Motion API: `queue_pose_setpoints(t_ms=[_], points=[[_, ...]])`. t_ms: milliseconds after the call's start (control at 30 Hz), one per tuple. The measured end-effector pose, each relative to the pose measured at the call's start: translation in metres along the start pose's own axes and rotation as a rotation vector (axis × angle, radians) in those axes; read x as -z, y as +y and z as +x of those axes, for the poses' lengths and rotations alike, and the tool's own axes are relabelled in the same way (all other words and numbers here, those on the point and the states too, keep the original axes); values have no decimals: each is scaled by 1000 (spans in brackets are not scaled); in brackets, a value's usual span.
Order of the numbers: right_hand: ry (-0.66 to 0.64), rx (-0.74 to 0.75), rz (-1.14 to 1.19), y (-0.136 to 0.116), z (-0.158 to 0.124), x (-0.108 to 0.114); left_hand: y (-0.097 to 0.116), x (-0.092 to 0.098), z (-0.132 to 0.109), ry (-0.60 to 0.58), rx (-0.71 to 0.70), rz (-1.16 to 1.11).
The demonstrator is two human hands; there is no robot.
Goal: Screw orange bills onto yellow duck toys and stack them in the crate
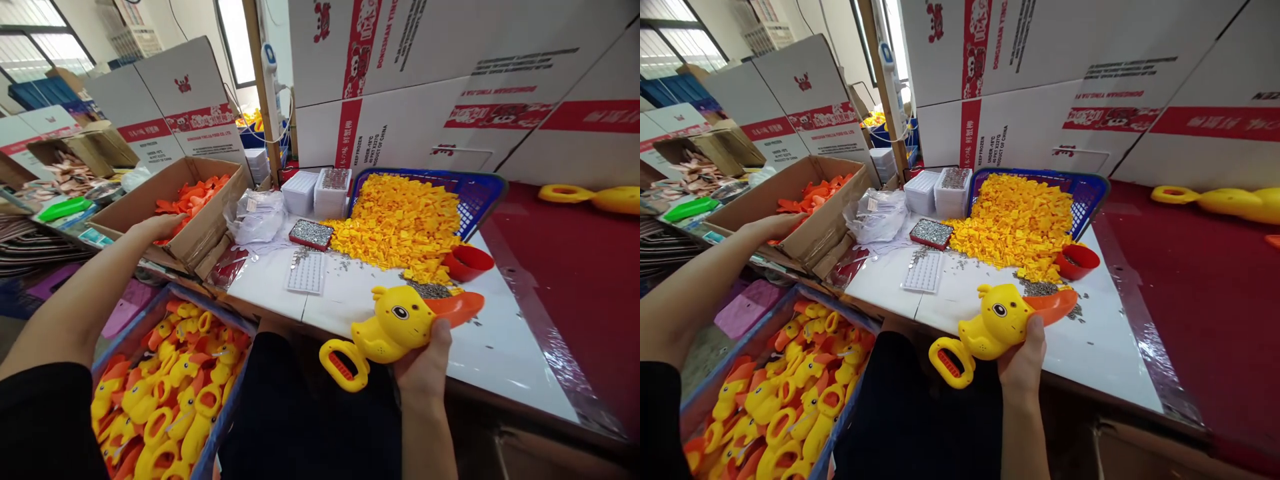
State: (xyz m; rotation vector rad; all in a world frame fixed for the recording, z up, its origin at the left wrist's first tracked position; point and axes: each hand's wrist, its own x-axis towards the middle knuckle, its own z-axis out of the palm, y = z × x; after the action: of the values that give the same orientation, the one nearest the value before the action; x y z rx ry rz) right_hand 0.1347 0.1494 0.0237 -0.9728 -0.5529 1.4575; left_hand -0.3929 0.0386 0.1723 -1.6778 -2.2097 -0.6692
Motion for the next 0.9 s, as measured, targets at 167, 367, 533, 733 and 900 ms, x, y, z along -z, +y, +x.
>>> queue_pose_setpoints(t_ms=[167,367,533,733,900], points=[[-54,-30,2,-6,1,0,4,19,1,39,79,202],[-110,-179,-45,-15,6,-1,43,58,-1,211,80,342],[-335,-248,-201,-8,-19,-10,169,1,-64,37,-403,262],[-670,-477,-178,-6,-70,-16,280,-59,-144,-89,-784,-195],[-673,-533,-182,-6,-77,1,279,-77,-155,-212,-667,-361]])
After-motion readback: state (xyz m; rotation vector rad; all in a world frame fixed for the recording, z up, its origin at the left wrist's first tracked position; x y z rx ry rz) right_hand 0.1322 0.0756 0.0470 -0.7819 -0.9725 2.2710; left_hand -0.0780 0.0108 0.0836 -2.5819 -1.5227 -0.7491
